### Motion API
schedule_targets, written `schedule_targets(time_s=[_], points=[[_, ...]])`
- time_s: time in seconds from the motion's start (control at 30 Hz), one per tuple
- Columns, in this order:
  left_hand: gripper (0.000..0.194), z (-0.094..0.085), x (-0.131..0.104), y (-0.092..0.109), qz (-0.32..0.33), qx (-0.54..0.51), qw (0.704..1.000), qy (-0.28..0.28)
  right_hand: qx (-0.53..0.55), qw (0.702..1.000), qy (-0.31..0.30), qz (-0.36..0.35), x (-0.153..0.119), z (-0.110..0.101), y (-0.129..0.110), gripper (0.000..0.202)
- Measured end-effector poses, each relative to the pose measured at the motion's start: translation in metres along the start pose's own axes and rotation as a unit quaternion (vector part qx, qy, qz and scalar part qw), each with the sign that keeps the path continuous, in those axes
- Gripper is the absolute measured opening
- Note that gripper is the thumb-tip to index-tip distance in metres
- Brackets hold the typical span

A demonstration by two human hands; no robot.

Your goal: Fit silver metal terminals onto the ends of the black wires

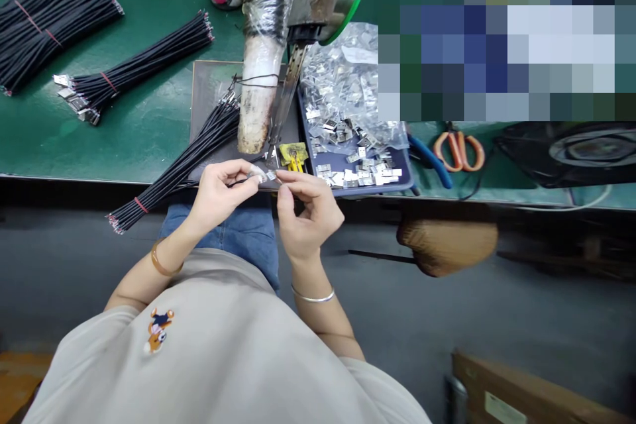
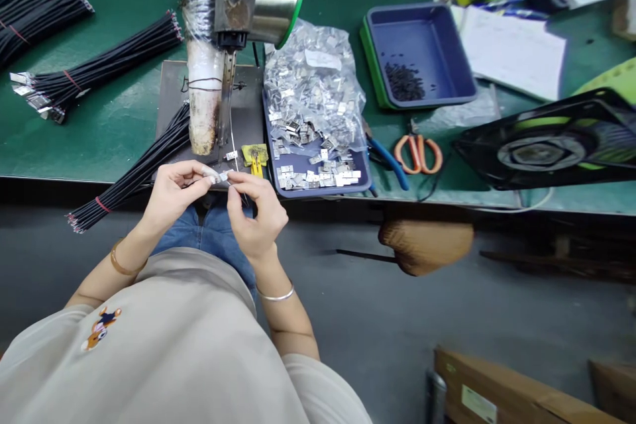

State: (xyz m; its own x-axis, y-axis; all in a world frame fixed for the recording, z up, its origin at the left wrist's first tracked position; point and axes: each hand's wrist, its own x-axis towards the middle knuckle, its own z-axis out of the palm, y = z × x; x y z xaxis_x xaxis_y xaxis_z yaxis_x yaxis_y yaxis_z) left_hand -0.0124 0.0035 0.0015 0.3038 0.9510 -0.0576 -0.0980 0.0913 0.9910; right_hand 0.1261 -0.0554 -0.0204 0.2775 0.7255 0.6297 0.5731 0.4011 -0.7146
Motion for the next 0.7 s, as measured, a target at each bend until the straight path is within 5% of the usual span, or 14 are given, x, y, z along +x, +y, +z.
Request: schedule_targets(time_s=[0.1,0.37,0.7], points=[[0.013,0.001,0.001,0.001,0.004,-0.002,1.0,-0.001,0.009,1.0,-0.004,0.028,0.0,0.002,0.005,0.007],[0.015,0.004,0.002,0.0,0.01,0.031,0.999,0.031,-0.073,0.993,-0.028,-0.089,0.006,0.0,0.006,0.016],[0.017,0.013,0.003,-0.002,0.034,0.076,0.993,0.089,-0.092,0.985,-0.028,-0.145,0.014,0.001,0.013,0.02]])
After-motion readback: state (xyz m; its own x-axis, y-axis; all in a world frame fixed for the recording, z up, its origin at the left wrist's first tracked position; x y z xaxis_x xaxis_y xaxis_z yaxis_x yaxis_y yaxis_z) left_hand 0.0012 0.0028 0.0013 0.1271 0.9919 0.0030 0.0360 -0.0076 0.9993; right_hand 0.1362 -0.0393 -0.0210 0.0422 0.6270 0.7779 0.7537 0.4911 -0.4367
